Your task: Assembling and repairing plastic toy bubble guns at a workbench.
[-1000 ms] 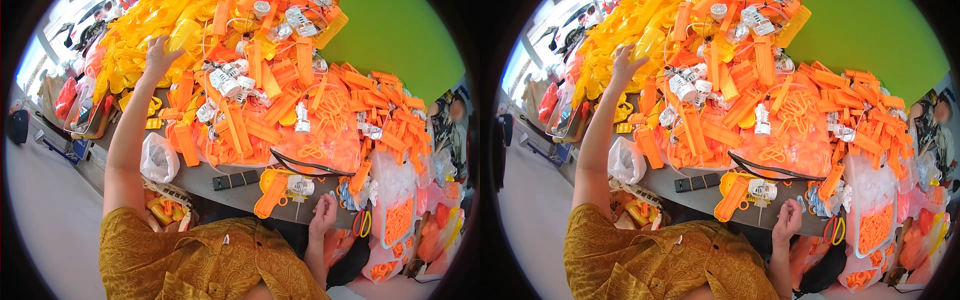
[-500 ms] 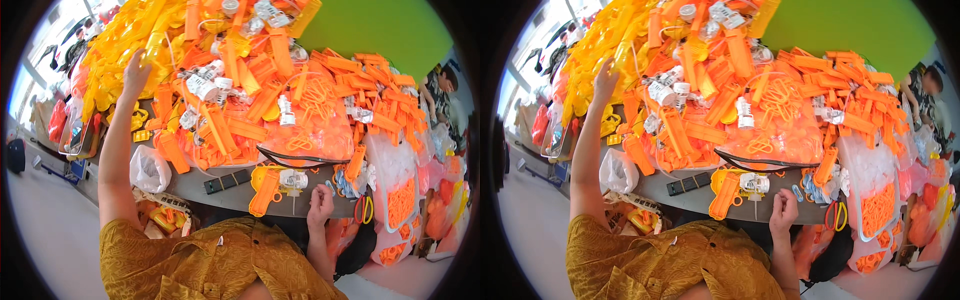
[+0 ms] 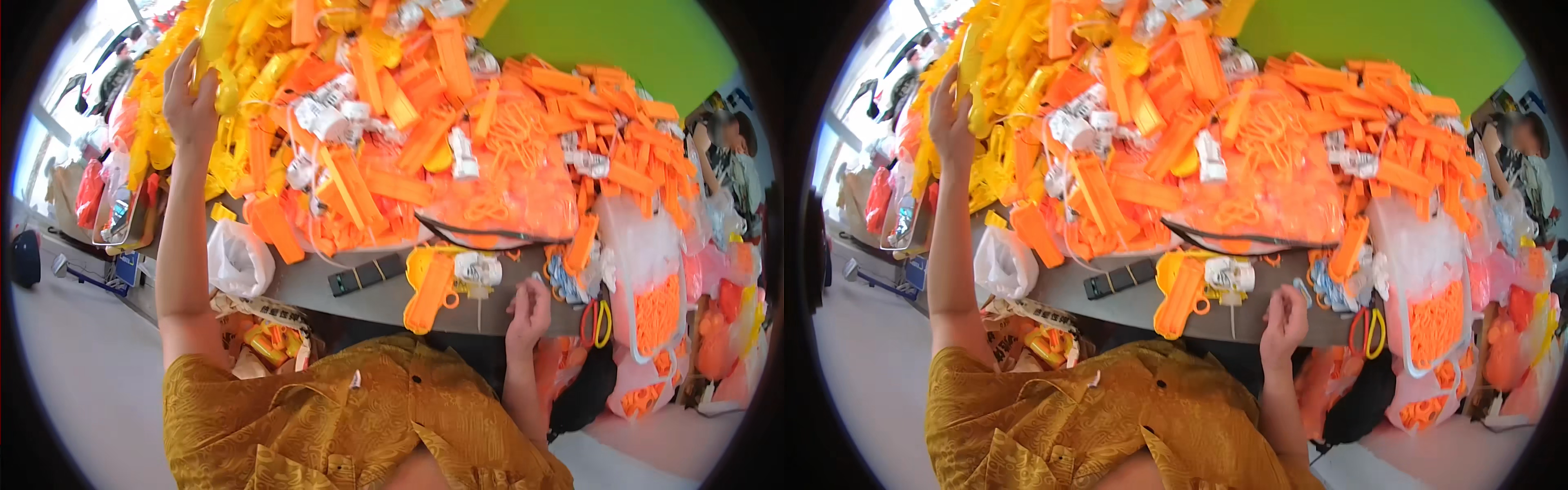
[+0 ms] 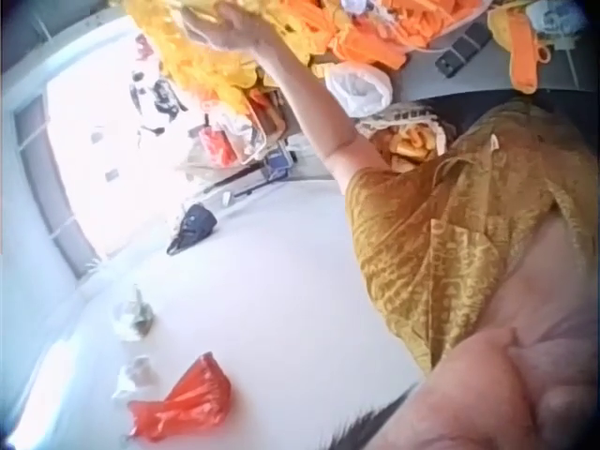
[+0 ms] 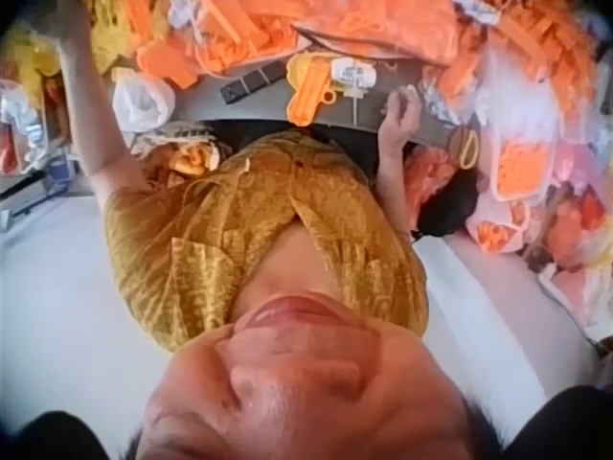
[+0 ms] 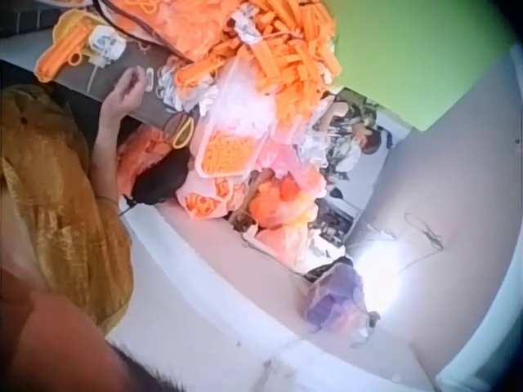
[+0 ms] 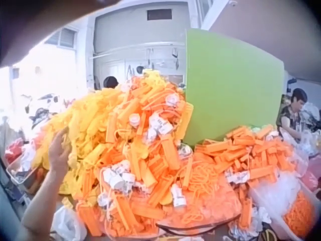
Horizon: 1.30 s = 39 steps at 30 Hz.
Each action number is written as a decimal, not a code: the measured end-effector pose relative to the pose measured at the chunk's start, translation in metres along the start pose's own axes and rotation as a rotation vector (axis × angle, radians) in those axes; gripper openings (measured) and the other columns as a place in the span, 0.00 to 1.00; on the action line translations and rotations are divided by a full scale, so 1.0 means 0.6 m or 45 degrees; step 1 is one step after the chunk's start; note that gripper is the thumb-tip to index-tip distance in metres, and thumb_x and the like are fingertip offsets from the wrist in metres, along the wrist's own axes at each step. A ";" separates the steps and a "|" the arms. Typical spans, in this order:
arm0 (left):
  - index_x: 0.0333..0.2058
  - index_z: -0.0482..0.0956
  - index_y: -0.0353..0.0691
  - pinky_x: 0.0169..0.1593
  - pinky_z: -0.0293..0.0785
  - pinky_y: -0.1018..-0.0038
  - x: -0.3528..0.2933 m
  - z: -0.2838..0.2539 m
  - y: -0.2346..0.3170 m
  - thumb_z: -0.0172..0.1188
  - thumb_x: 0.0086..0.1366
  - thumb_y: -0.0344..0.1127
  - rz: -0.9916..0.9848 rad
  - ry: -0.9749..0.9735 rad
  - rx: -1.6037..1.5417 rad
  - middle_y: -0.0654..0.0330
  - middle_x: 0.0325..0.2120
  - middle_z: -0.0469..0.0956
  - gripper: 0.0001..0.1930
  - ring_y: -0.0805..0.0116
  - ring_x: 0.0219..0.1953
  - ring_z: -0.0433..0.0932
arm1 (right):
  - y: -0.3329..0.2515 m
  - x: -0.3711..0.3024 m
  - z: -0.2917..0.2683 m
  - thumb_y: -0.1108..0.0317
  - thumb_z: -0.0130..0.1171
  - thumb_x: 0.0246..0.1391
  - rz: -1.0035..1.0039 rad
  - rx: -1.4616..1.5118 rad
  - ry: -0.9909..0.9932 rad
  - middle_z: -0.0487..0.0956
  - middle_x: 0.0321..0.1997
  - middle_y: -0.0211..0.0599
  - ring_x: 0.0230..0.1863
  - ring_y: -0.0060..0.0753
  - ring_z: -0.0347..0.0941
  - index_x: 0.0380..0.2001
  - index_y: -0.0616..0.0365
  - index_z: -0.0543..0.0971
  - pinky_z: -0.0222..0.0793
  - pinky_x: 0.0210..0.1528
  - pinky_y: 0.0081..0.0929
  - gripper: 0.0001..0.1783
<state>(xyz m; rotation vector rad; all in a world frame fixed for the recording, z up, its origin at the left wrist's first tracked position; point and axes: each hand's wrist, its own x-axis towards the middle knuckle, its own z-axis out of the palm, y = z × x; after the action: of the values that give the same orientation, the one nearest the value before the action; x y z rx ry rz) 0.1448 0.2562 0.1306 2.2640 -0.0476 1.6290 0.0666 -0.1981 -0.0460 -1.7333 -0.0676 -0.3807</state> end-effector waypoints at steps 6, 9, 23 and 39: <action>0.39 0.75 0.37 0.41 0.72 0.65 -0.143 -0.033 0.262 0.56 0.44 0.21 0.645 -0.668 -0.445 0.50 0.40 0.71 0.19 0.51 0.40 0.73 | -0.122 0.002 0.016 0.60 0.49 0.54 -0.053 0.460 -0.325 0.71 0.43 0.41 0.36 0.22 0.67 0.50 0.67 0.63 0.67 0.34 0.18 0.25; 0.39 0.75 0.39 0.40 0.72 0.64 -0.214 -0.015 0.302 0.59 0.43 0.25 0.744 -0.790 -0.738 0.53 0.39 0.70 0.20 0.52 0.41 0.72 | -0.156 -0.012 0.043 0.62 0.49 0.54 0.072 0.670 -0.465 0.71 0.44 0.43 0.39 0.24 0.69 0.50 0.69 0.63 0.68 0.36 0.20 0.25; 0.46 0.69 0.32 0.46 0.67 0.67 -0.287 -0.030 0.301 0.69 0.40 0.42 -0.038 -1.391 -0.896 0.49 0.43 0.70 0.34 0.55 0.44 0.71 | -0.115 -0.054 0.028 0.74 0.49 0.52 0.300 0.481 -0.673 0.72 0.43 0.40 0.43 0.25 0.70 0.49 0.70 0.64 0.69 0.38 0.21 0.20; 0.45 0.70 0.33 0.47 0.67 0.66 -0.312 0.040 0.312 0.68 0.43 0.36 -0.135 -1.202 -0.799 0.49 0.41 0.71 0.29 0.53 0.44 0.70 | -0.054 -0.004 0.026 0.72 0.46 0.53 0.725 0.325 -0.307 0.72 0.33 0.42 0.18 0.21 0.68 0.51 0.67 0.59 0.63 0.14 0.14 0.22</action>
<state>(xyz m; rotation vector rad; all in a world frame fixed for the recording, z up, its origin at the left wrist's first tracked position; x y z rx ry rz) 0.0607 0.0405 -0.0002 2.2167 -0.5631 0.2861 0.0594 -0.1762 -0.0185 -1.4602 0.1942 0.2473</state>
